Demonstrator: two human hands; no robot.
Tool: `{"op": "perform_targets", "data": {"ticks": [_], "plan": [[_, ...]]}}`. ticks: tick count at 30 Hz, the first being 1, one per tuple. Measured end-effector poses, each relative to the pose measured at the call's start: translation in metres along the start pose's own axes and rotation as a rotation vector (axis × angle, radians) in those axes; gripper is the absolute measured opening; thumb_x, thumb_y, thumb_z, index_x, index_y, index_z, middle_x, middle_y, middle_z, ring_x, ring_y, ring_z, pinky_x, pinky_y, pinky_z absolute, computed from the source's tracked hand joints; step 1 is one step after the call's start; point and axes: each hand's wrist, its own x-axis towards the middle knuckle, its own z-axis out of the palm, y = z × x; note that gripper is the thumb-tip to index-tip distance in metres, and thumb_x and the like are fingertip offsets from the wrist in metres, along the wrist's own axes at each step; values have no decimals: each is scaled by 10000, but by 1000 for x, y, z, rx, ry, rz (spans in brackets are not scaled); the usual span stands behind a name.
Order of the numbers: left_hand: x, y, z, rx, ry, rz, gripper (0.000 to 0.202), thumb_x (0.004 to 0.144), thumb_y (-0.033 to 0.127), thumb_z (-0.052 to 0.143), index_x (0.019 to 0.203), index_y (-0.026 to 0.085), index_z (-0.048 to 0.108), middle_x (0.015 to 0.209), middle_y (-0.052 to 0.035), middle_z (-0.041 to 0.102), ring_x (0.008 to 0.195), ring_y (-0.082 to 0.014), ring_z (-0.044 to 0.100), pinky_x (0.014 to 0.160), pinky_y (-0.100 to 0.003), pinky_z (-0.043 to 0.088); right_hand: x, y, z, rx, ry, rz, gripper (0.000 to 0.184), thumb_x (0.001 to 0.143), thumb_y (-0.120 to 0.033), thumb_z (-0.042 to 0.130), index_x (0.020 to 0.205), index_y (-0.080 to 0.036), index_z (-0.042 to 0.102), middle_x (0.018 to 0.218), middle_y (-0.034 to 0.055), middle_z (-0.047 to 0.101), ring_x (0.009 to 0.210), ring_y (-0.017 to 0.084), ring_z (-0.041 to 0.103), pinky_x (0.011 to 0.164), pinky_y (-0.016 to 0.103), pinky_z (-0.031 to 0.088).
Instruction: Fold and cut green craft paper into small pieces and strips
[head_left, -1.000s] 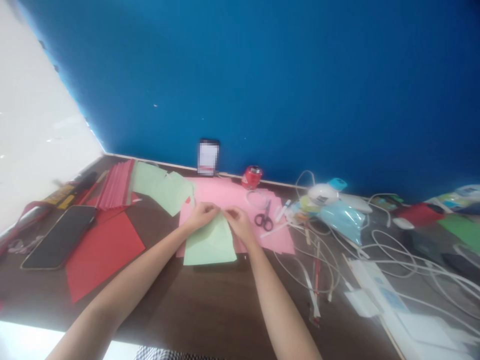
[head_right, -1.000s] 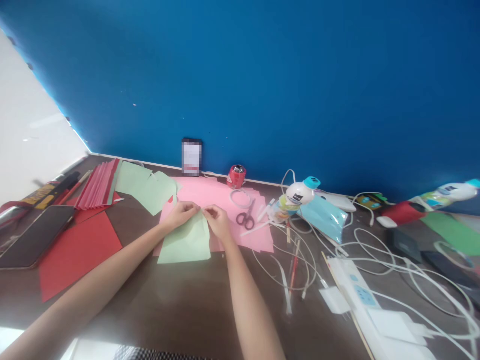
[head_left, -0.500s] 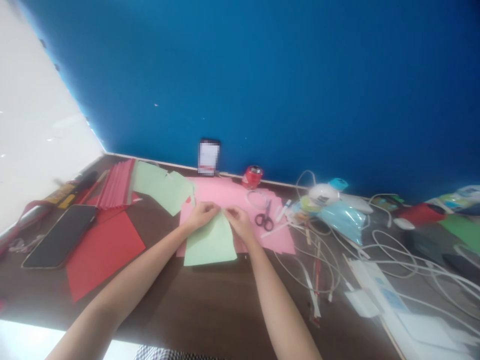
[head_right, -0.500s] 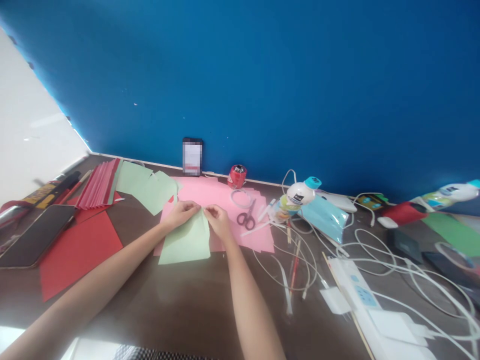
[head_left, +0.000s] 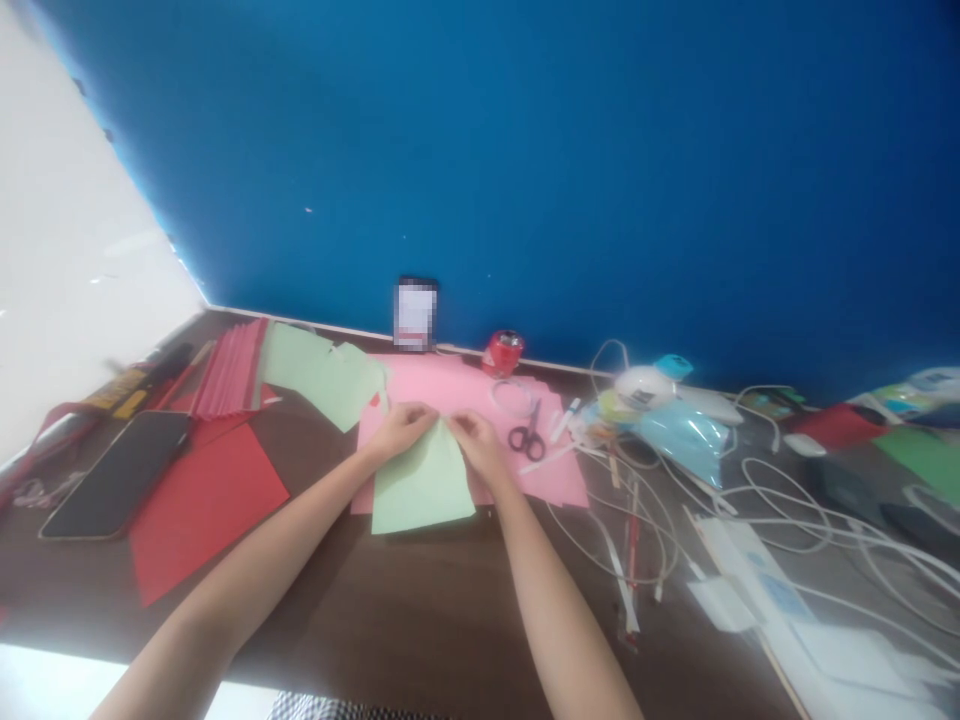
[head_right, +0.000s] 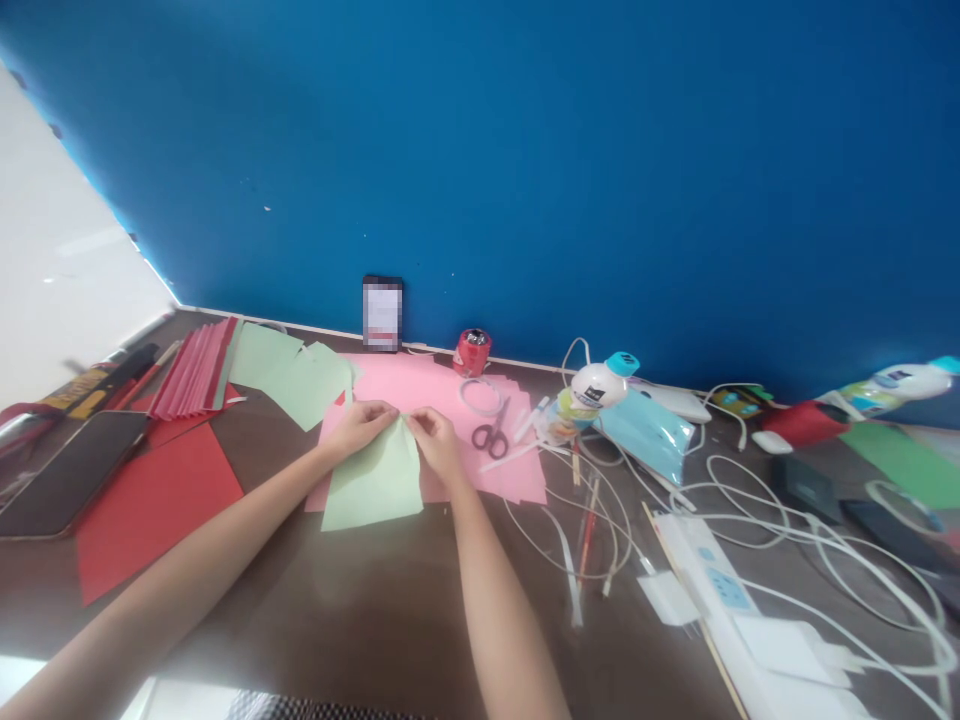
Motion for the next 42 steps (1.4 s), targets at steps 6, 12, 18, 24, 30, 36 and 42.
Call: {"op": "perform_targets", "data": {"ticks": [6, 12, 18, 24, 30, 36, 42], "plan": [[0, -1, 0, -7, 8, 11, 277, 788, 367, 458, 808, 150, 629, 810, -43, 657, 747, -165, 582, 687, -268, 444, 1, 3, 0, 19, -32, 47, 240, 687, -411, 598, 770, -186, 586, 790, 22, 607, 767, 169, 548, 733, 299, 429], [1, -1, 0, -1, 16, 4, 301, 791, 393, 449, 808, 153, 629, 778, -34, 655, 729, -163, 583, 683, -272, 445, 2, 4, -1, 33, -19, 23, 238, 681, -425, 601, 740, -196, 571, 767, 11, 599, 755, 165, 543, 722, 290, 433], [0, 0, 0, 15, 28, 19, 272, 789, 363, 455, 806, 151, 624, 793, -36, 654, 723, -158, 577, 679, -267, 442, 2, 1, -1, 41, -33, 51, 240, 698, -416, 585, 783, -191, 586, 810, 24, 607, 784, 171, 549, 738, 296, 431], [2, -2, 0, 30, 39, 29, 280, 792, 367, 449, 812, 150, 623, 802, -41, 650, 737, -165, 575, 689, -276, 442, 2, 6, -1, 58, -23, 66, 253, 646, -416, 635, 751, -193, 578, 766, 14, 610, 744, 169, 555, 694, 291, 442], [1, 0, -1, 23, 41, 22, 287, 798, 385, 446, 799, 155, 618, 793, -36, 650, 723, -160, 574, 675, -270, 440, 3, 10, -2, 94, -49, 68, 234, 672, -419, 615, 755, -208, 558, 763, 3, 606, 716, 160, 552, 657, 278, 445], [1, -1, 0, 13, 48, 21, 287, 805, 386, 441, 810, 158, 616, 796, -31, 649, 726, -154, 574, 672, -260, 436, 3, 9, -2, 93, -48, 71, 215, 679, -405, 612, 746, -210, 549, 756, -4, 592, 714, 156, 544, 652, 272, 440], [1, -2, -1, -6, 46, 20, 289, 804, 390, 443, 819, 158, 616, 798, -34, 647, 729, -158, 574, 681, -269, 438, 2, 8, -2, 99, -33, 68, 222, 673, -407, 623, 749, -208, 559, 776, 2, 595, 742, 160, 544, 681, 276, 438]]}}
